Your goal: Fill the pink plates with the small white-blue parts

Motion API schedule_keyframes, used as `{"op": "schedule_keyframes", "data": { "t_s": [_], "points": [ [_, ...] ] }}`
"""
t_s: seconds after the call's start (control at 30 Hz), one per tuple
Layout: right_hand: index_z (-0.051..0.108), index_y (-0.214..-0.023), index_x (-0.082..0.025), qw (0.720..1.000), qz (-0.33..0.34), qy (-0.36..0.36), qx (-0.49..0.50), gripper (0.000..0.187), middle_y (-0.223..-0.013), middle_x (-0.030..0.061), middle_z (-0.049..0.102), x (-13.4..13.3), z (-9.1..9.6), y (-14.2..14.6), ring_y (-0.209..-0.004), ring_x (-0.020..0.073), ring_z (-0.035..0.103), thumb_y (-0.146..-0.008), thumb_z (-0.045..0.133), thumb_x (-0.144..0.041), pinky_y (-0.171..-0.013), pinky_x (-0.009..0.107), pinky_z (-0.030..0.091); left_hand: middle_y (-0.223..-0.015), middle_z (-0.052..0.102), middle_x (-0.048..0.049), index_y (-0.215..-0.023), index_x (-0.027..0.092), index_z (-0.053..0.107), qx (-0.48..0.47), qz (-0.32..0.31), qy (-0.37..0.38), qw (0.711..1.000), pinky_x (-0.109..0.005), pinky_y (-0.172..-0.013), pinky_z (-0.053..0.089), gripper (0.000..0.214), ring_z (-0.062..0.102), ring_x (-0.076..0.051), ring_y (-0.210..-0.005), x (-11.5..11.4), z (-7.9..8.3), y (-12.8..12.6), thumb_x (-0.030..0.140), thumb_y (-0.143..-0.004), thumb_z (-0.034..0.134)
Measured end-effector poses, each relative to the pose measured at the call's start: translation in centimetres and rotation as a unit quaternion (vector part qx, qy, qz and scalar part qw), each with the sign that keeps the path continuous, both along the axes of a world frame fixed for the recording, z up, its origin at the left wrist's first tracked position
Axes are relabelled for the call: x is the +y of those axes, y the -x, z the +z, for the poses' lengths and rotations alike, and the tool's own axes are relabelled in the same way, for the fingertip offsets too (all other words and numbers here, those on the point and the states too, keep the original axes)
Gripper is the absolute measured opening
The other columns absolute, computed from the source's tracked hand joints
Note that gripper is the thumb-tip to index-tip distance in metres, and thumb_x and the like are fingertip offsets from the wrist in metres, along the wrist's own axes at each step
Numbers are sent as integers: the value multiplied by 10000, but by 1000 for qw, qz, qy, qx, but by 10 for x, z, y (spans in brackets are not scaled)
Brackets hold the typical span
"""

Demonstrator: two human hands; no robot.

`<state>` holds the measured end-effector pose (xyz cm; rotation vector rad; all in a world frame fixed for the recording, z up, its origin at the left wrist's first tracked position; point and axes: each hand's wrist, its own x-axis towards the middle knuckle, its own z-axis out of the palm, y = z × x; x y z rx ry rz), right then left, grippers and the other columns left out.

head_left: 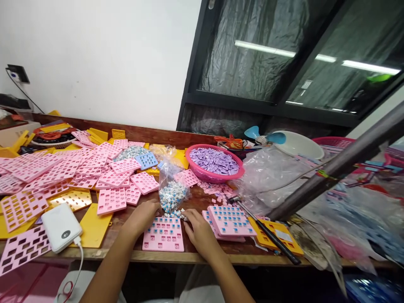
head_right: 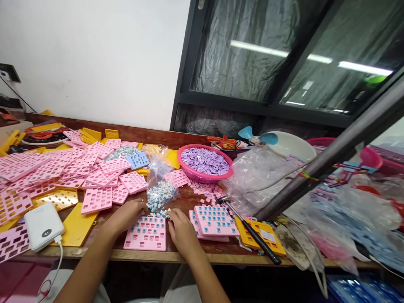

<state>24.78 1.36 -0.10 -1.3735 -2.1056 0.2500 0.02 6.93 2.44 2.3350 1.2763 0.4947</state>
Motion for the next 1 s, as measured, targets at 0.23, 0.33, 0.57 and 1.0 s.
{"op": "schedule_keyframes", "data": {
  "t_s": [0.23, 0.33, 0.57, 1.0],
  "points": [
    [725, -1077, -228, 995, 34, 55, -80, 224, -1048, 68, 688, 32, 17, 7, -1019, 223, 640, -938, 561, -165, -906, 338, 508, -1045, 682, -108, -1022, 216, 727, -27, 17, 1, 999, -324, -902, 451, 308, 651, -258, -1019, -8, 0, 8, 109, -886, 472],
    [730, -982, -213, 995, 46, 60, -58, 172, -986, 59, 695, 41, 18, 8, -955, 209, 646, -952, 562, -192, -862, 318, 505, -1083, 658, -96, -1093, 234, 709, -72, 4, -2, 997, -318, -917, 462, 320, 633, -241, -1029, -14, 3, 13, 134, -917, 461],
    [709, -1046, -209, 995, 67, 30, 73, 168, -1007, 68, 679, 33, 14, 11, -945, 206, 646, -972, 559, -226, -861, 336, 514, -1125, 622, -64, -1144, 266, 700, -137, -14, 7, 990, -305, -932, 485, 309, 604, -211, -1053, -22, 10, 28, 179, -927, 497],
    [730, -995, -236, 992, 89, 8, 90, 167, -1079, 52, 708, -1, -9, 57, -1029, 190, 660, -903, 645, -126, -907, 324, 526, -882, 742, -34, -867, 243, 726, -37, 15, 44, 998, -281, -712, 409, 121, 652, -227, -832, -19, 0, 11, 182, -796, 648]
  ]
}}
